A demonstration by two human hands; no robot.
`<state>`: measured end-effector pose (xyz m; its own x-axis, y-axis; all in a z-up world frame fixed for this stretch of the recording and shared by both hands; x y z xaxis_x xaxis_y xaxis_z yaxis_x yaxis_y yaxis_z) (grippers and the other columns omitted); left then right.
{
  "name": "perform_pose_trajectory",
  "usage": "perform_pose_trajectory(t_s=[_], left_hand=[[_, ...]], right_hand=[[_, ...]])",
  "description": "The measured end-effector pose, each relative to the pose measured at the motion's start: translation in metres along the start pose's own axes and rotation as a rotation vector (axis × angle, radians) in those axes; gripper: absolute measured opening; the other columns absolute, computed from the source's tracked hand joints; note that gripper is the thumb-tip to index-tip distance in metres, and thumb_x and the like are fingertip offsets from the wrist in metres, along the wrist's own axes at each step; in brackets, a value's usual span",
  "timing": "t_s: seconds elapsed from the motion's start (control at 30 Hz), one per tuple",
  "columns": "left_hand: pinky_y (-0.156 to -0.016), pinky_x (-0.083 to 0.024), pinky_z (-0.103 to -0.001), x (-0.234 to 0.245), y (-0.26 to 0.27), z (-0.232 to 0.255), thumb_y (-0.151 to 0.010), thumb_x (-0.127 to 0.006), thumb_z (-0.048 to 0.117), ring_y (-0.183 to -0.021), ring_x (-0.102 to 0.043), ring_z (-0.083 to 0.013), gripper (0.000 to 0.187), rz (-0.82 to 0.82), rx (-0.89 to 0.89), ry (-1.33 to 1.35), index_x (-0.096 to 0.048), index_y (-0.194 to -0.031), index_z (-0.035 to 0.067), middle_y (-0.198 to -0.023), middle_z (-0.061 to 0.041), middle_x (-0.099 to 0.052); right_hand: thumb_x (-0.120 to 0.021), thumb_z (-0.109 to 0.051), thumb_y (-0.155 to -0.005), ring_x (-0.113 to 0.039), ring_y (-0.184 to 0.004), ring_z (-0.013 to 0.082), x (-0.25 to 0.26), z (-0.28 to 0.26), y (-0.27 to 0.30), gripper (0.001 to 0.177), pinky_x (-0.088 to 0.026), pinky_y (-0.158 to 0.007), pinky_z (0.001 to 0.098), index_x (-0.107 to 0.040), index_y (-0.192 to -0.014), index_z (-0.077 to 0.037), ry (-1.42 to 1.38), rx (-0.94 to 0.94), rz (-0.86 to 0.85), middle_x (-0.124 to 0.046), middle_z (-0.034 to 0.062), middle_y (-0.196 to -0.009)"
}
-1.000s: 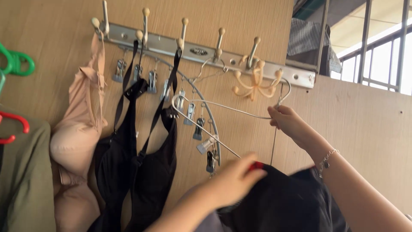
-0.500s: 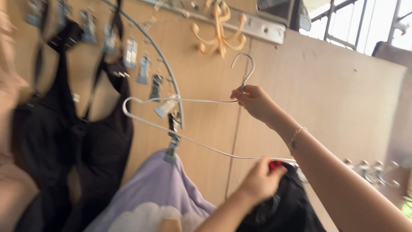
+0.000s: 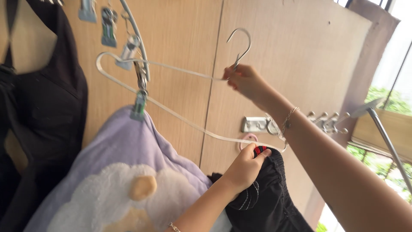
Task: Taking dry clothes off hangers from a laundry rack and placing them in a basket.
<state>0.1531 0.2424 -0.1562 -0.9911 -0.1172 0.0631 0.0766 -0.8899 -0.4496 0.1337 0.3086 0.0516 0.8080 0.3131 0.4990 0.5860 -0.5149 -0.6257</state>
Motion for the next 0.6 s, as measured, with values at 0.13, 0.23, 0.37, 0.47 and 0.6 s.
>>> perform_pose_trajectory(t_s=[0.13, 0.23, 0.37, 0.47, 0.6], left_hand=[[-0.062, -0.042, -0.024, -0.034, 0.019, -0.006, -0.102, -0.063, 0.032, -0.066, -0.047, -0.0042, 0.033, 0.000, 0.049, 0.089, -0.065, -0.108, 0.000, -0.074, 0.004, -0.058], [-0.067, -0.045, -0.023, -0.068, 0.025, -0.002, -0.103, -0.060, 0.030, -0.073, -0.054, -0.0045, 0.031, -0.114, 0.091, 0.270, -0.066, -0.111, 0.000, -0.081, 0.003, -0.062], [-0.079, -0.048, -0.027, -0.073, 0.011, -0.017, -0.101, -0.062, 0.031, -0.091, -0.061, -0.0107, 0.030, 0.129, 0.115, 0.073, -0.058, -0.114, 0.004, -0.099, -0.006, -0.066], [-0.079, -0.051, -0.033, -0.093, 0.007, -0.020, -0.101, -0.061, 0.029, -0.093, -0.060, -0.0159, 0.028, 0.071, 0.160, 0.453, -0.052, -0.115, 0.007, -0.103, -0.009, -0.062], [-0.078, -0.056, -0.041, -0.133, 0.029, 0.023, -0.094, -0.058, 0.020, -0.095, -0.062, -0.0235, 0.032, -0.130, 0.224, 0.870, -0.033, -0.113, 0.016, -0.109, -0.011, -0.053]], right_hand=[[-0.058, -0.038, -0.106, -0.056, -0.078, 0.0035, 0.059, 0.047, 0.000, 0.034, -0.049, -0.072, 0.0209, -0.068, -0.095, -0.008, -0.071, 0.089, 0.156, -0.063, -0.0038, -0.084], [-0.059, -0.035, -0.105, -0.056, -0.069, 0.0061, 0.127, 0.088, 0.015, 0.027, -0.044, -0.063, 0.0223, -0.065, -0.092, -0.012, -0.218, 0.052, 0.371, -0.063, -0.0033, -0.079], [-0.061, -0.031, -0.110, -0.054, -0.068, 0.0035, 0.200, 0.086, 0.099, 0.025, -0.040, -0.060, 0.0207, -0.066, -0.095, -0.011, -0.066, 0.120, 0.516, -0.060, -0.0043, -0.079], [-0.065, -0.024, -0.104, -0.049, -0.066, 0.0019, 0.226, 0.081, 0.176, 0.013, -0.037, -0.057, 0.0204, -0.072, -0.103, -0.013, 0.053, -0.091, 0.551, -0.063, -0.0062, -0.081], [-0.070, -0.034, -0.104, -0.042, -0.065, 0.0077, 0.240, 0.142, 0.271, 0.041, -0.032, -0.052, 0.0246, -0.065, -0.139, -0.012, 0.031, -0.421, 0.300, -0.051, 0.0001, -0.082]])
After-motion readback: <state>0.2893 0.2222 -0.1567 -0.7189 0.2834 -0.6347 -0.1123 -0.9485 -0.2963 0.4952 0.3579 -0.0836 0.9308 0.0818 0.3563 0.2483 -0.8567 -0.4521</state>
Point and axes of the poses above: each hand's wrist, its own y-axis away from the middle knuckle, its own x-axis out of the back of the hand, z = x × y, the point moved 6 cm from there along -y, towards the middle knuckle
